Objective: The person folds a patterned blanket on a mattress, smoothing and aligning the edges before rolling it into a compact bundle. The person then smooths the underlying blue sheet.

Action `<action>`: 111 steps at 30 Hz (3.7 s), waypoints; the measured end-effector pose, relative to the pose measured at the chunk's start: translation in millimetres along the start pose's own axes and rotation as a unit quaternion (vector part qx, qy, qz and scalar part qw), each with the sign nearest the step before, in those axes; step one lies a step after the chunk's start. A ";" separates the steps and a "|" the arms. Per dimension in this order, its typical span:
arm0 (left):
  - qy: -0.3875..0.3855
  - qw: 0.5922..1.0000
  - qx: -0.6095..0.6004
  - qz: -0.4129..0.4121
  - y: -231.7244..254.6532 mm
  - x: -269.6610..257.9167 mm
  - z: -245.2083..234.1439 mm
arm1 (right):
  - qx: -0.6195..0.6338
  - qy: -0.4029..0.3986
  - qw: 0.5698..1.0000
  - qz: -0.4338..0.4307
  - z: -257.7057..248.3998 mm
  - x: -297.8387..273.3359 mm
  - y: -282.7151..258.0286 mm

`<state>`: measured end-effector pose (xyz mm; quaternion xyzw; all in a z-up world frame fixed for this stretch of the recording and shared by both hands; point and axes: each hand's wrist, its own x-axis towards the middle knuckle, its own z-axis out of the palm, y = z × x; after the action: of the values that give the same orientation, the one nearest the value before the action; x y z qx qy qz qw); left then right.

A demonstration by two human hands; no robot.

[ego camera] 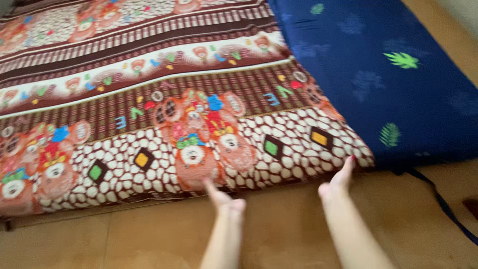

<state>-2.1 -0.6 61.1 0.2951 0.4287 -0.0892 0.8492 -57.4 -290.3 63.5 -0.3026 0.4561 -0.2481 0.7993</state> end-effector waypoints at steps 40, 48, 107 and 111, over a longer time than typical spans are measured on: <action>-0.037 0.993 -0.110 -0.003 -85.6 56.0 1.7 | 0.105 0.037 0.988 0.110 -78.9 78.9 -30.8; 0.036 0.978 -0.155 0.136 -47.1 68.5 -12.5 | 0.193 -0.031 0.977 0.080 -27.9 9.1 25.3; -0.107 0.954 -0.280 0.001 219.8 103.1 -155.7 | 0.169 -0.109 0.886 0.416 169.3 -249.8 348.2; -0.216 0.949 -0.228 0.038 245.8 81.5 -155.9 | 0.093 -0.116 0.900 0.410 178.9 -244.0 355.9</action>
<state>42.3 296.8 30.5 0.0832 0.2325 -0.0182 0.9689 30.4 166.8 23.6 -0.0398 0.4192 0.0974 0.9018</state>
